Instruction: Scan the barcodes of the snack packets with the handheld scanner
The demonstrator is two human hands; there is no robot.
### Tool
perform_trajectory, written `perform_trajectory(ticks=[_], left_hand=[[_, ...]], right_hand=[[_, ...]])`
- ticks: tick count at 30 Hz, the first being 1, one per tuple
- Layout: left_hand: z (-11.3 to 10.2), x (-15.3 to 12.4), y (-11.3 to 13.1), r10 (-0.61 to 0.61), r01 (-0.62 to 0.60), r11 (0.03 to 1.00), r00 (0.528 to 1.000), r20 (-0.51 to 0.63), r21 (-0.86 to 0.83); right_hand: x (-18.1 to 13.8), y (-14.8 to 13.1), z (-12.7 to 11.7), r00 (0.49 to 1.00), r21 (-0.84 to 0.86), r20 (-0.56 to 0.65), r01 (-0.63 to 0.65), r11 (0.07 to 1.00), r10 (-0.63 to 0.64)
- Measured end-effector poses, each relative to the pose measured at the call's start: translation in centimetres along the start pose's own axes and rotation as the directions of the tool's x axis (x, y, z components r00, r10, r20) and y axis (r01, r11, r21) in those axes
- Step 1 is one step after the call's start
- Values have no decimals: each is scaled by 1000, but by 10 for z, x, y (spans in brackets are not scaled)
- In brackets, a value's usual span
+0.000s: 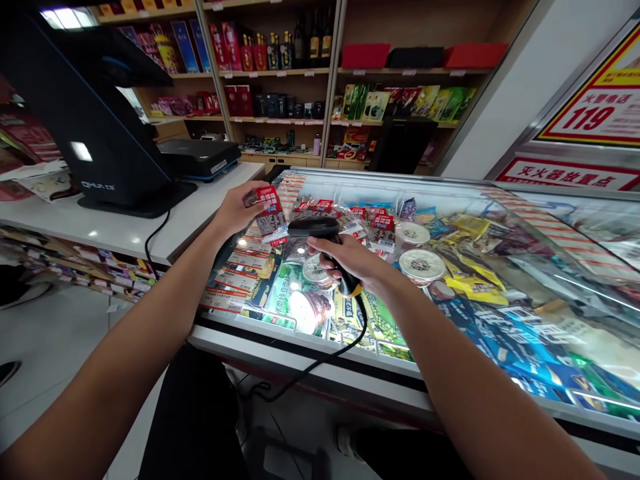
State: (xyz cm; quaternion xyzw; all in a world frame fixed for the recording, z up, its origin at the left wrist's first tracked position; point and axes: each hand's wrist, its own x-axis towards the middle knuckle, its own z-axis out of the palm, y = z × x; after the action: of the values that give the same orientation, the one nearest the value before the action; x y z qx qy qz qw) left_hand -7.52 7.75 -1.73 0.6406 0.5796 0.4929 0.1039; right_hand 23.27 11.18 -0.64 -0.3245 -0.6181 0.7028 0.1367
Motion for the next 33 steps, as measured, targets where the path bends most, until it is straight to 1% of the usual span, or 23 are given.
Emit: perform_trajectory(ticks=[3, 8, 13, 17, 19, 22, 24, 26, 29, 31, 33], left_hand=[[1, 1, 0, -16, 16, 997, 1000, -10, -76], [-3, 0, 1, -71, 67, 993, 997, -32, -94], [-3, 0, 3, -38, 34, 993, 999, -32, -113], [-3, 4, -5, -15, 8, 991, 998, -54, -133], [-4, 6, -12, -59, 54, 996, 995, -79, -74], [-5, 7, -26, -188, 207, 969, 972, -139, 136], [-5, 4, -35, -222, 256, 934, 962, -158, 250], [-5, 1, -43, -197, 236, 914, 969, -146, 329], [-6, 0, -53, -140, 172, 898, 984, -108, 405], [-8, 1, -56, -122, 123, 899, 992, -30, 419], [-13, 2, -55, -114, 68, 894, 990, 79, 443]], right_hand=[[1, 1, 5, 999, -21, -32, -24, 1000, 23], [1, -1, 7, 999, -20, -36, -20, 1000, 19], [1, 0, 6, 1000, -27, -3, -3, 1000, 3], [1, -1, 8, 1000, -9, -21, 13, 1000, -13], [1, -2, 7, 999, 26, -46, 25, 999, -24], [3, -4, 2, 994, 113, -87, 77, 991, -67], [5, -5, -4, 988, 171, -124, 109, 979, -89], [6, -7, -10, 984, 231, -155, 121, 966, -86], [7, -9, -17, 981, 311, -182, 122, 943, -67], [7, -9, -21, 977, 338, -205, 125, 933, -57], [8, -9, -24, 972, 344, -231, 118, 932, -37]])
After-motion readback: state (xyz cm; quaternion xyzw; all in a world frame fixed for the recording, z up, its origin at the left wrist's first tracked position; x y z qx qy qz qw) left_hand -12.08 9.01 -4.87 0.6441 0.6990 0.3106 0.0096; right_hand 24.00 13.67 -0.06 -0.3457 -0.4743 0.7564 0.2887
